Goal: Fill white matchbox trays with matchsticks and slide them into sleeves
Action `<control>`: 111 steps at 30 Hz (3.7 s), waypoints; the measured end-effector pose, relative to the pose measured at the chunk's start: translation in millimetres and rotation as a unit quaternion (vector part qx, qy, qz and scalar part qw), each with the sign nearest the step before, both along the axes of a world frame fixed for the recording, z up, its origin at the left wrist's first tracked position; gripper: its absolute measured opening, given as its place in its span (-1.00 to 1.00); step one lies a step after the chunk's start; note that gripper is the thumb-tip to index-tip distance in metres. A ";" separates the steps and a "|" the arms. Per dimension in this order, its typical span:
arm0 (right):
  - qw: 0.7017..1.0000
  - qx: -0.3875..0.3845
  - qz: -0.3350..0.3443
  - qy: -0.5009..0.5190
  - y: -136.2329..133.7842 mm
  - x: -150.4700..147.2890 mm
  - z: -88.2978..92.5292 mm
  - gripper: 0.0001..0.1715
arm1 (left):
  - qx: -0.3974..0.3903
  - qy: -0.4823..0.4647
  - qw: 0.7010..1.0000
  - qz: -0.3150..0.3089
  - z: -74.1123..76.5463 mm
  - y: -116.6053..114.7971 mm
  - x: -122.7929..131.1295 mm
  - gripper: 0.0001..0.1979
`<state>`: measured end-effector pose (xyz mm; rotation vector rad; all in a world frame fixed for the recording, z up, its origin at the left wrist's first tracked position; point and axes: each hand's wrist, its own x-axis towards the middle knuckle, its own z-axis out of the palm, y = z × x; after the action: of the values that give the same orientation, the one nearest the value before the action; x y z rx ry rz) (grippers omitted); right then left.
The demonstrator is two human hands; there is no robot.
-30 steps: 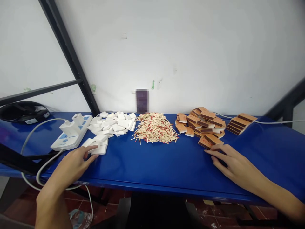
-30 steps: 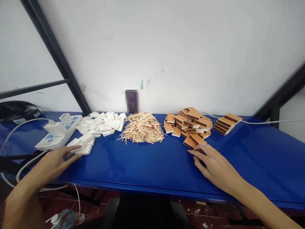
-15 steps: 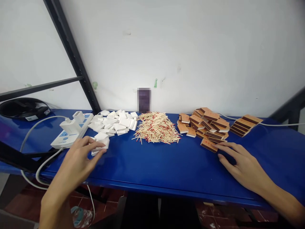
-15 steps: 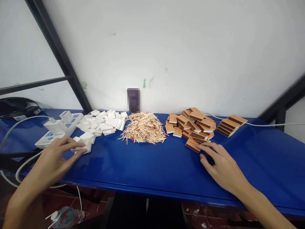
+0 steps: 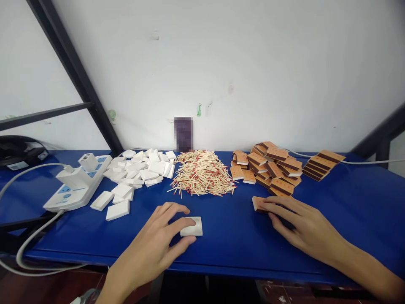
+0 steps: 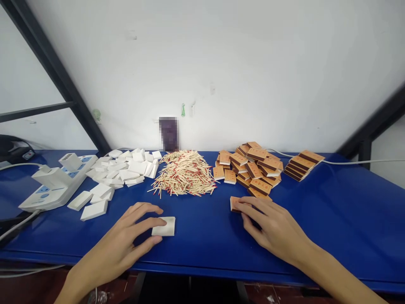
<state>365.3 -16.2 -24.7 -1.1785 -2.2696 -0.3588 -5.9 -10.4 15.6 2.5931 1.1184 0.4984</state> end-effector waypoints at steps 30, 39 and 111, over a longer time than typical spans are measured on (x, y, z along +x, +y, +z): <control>0.990 -0.045 0.125 0.052 91.7 -83.1 4.0 -0.80 | 0.032 -0.143 0.972 0.184 -15.7 11.0 15.3 -0.67; 0.984 -0.017 0.153 0.094 90.5 -86.2 17.5 -0.84 | 0.019 -0.165 0.979 0.116 -17.7 13.5 17.3 -0.75; 0.989 -0.088 0.121 0.021 63.8 -144.6 9.2 -0.80 | 0.046 -0.007 0.996 0.081 -18.9 11.4 20.5 -0.73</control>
<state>220.7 47.6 -15.5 -0.9676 -2.4124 -0.0416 14.6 0.9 -3.2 2.5844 1.3395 0.6157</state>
